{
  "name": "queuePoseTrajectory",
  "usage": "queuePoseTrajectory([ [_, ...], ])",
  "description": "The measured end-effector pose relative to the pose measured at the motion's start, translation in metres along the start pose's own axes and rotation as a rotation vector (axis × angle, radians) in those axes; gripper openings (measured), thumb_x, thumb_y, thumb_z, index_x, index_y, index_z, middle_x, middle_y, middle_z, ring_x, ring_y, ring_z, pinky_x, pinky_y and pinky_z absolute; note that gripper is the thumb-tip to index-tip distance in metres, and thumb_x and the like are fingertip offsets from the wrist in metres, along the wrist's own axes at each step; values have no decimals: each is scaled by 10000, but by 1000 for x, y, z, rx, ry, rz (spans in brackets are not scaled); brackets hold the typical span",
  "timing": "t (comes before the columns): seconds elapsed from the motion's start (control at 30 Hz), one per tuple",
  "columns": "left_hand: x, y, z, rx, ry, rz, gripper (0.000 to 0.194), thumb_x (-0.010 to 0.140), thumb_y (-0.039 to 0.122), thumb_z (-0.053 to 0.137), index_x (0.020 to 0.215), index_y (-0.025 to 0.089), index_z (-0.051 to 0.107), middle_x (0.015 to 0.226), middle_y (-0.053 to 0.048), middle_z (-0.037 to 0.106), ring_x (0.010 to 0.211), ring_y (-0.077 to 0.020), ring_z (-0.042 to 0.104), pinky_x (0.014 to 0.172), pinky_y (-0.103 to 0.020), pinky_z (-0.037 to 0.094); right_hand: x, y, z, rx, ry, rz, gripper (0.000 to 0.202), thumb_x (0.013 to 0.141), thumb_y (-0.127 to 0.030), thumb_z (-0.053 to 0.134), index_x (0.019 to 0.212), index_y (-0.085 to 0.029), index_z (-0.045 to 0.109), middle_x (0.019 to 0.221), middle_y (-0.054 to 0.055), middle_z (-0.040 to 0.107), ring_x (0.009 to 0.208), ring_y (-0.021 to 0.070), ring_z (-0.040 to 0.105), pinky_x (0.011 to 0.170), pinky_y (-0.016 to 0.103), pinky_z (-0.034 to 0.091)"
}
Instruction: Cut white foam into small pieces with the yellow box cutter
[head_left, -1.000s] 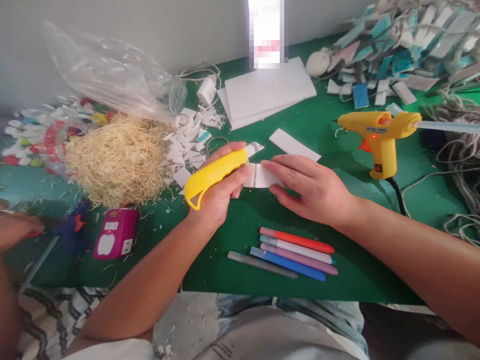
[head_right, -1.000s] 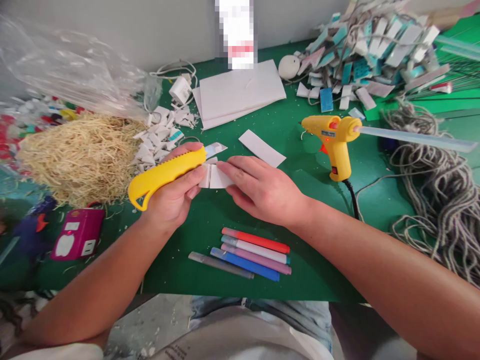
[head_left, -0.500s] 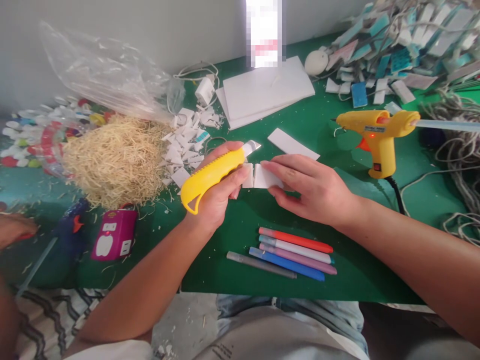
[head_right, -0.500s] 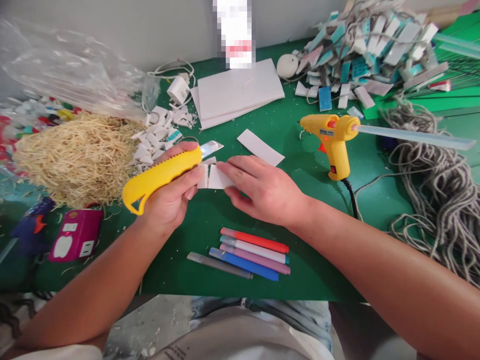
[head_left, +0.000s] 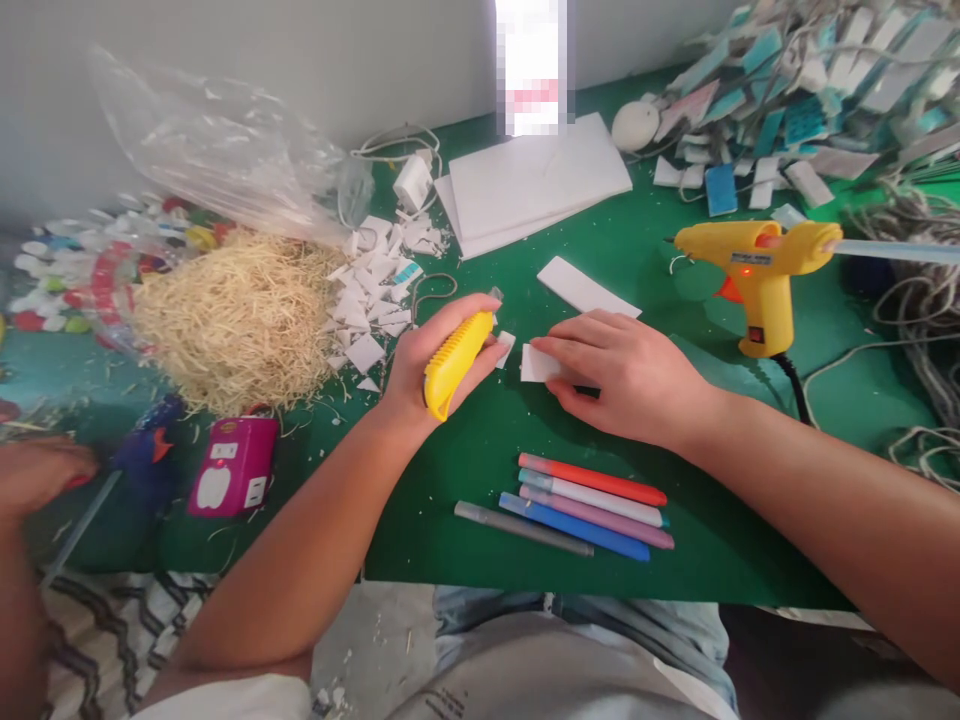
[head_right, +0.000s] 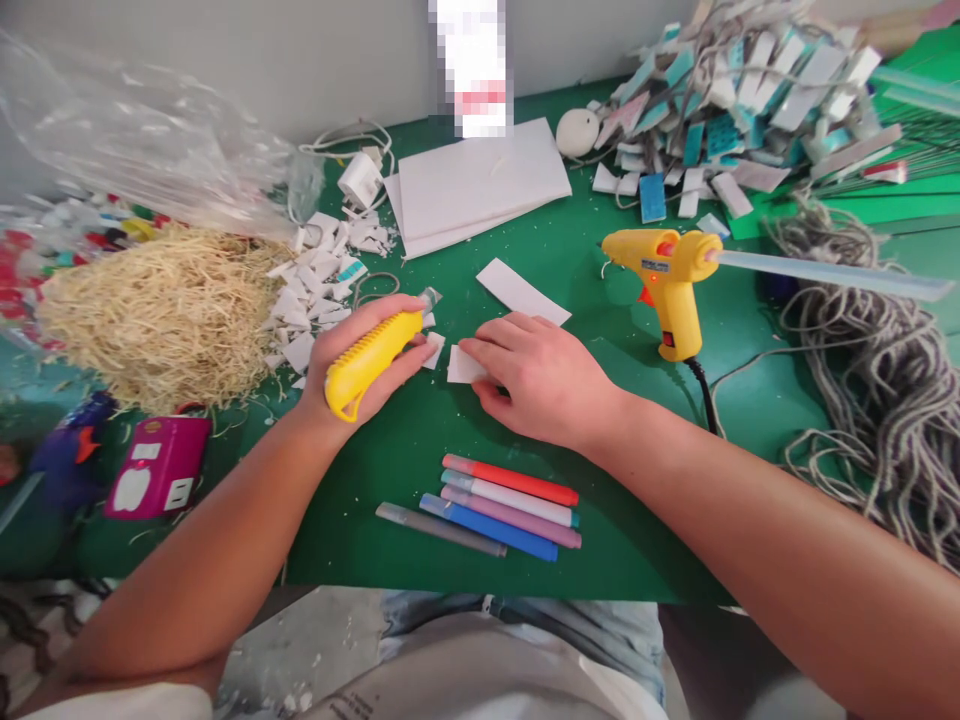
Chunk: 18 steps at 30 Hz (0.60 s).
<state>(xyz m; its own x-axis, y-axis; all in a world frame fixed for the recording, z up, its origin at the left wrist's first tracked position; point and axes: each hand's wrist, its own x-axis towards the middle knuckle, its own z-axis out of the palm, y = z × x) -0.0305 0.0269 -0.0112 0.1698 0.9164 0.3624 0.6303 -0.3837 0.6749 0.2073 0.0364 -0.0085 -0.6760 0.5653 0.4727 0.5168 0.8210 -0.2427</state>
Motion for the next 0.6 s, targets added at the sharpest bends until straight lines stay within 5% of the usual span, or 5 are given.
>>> queuePoseTrajectory([
  [0.23,1,3,-6,227,31,86,303,920,376,684,1187,234,702,992,-26,801,782,-155,754,769,-234,616,-2,3,-5,-9,-67,66,365,923,-262,602,1206,-81,748,1083,156,760,938,283,677,773,411,558],
  [0.43,-2,21,-14,146,137,53,210,952,382,622,1068,237,718,1056,-24,800,904,-181,773,879,-279,632,0,-3,-10,-92,-217,190,294,896,-272,612,1090,-126,778,1004,147,722,898,287,632,744,420,514],
  [0.6,-10,31,-12,60,150,-17,190,933,371,629,1085,263,667,957,-3,796,795,-170,763,796,-292,644,0,-6,-7,-98,-227,175,246,919,-260,604,1036,-124,772,979,149,702,897,275,605,724,391,492],
])
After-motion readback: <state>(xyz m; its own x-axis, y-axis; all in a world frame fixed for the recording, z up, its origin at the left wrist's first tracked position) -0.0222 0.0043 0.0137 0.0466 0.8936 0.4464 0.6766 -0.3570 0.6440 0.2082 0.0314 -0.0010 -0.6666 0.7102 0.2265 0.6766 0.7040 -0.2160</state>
